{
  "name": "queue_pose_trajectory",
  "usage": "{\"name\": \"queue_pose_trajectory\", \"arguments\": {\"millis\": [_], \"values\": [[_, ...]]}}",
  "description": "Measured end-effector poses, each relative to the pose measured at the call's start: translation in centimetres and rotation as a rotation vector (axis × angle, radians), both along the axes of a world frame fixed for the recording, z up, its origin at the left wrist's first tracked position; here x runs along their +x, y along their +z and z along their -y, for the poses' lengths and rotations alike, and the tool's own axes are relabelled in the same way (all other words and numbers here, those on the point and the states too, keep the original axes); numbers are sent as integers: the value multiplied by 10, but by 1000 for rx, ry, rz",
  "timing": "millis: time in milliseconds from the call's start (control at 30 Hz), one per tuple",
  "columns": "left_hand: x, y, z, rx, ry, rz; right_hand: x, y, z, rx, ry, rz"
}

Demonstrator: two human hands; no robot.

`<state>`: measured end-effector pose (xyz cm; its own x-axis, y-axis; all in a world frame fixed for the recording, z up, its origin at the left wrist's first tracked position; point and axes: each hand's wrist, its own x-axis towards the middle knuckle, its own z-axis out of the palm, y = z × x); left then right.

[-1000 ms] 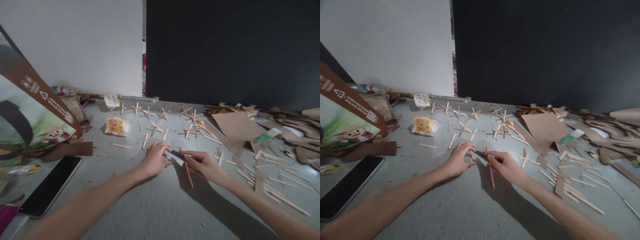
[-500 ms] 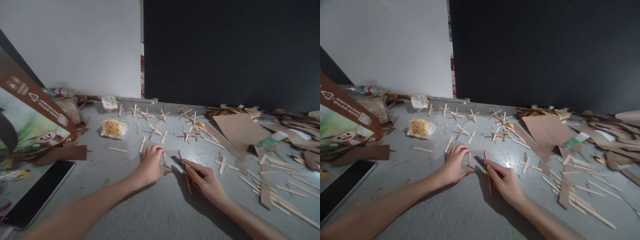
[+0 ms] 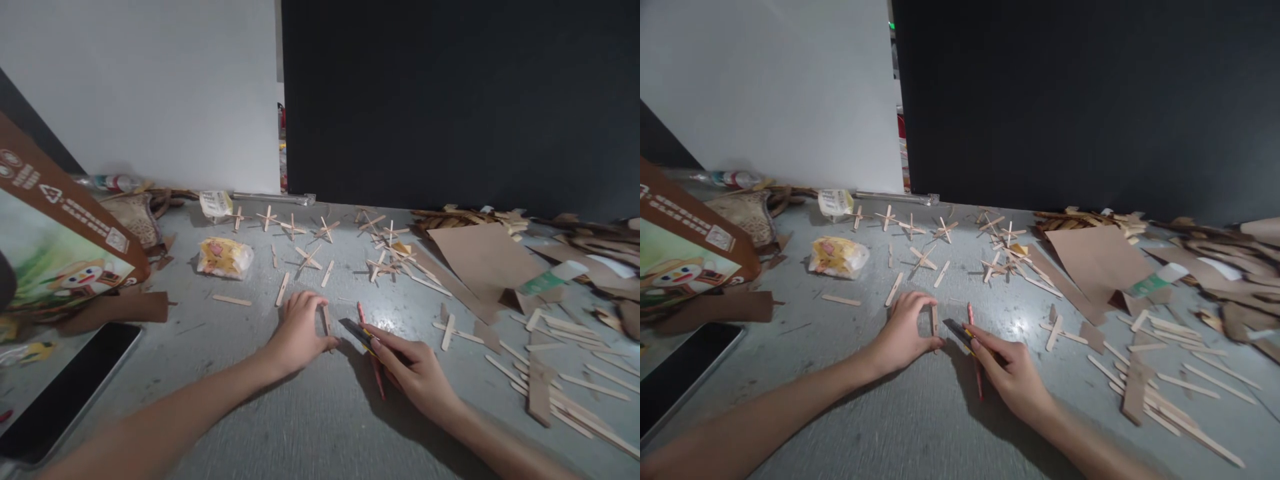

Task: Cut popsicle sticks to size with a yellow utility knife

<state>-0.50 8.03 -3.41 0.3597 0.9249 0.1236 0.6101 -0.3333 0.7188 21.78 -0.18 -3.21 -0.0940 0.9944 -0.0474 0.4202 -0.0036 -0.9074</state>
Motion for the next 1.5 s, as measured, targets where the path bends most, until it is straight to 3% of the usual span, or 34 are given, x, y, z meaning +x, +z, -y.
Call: {"name": "queue_pose_trajectory", "arguments": {"millis": [133,233,433,800,1500], "values": [[0,-1,6,-209,-175,189,-1,1,1,46,30,41],[1,0,9,-281,-200,220,-2,1,1,122,41,105],[1,2,9,-258,-138,188,-5,0,1,190,72,161],[1,6,11,-223,-136,171,-9,0,3,231,72,194],[-1,4,15,-212,-152,145,-18,-8,19,442,88,466]]}}
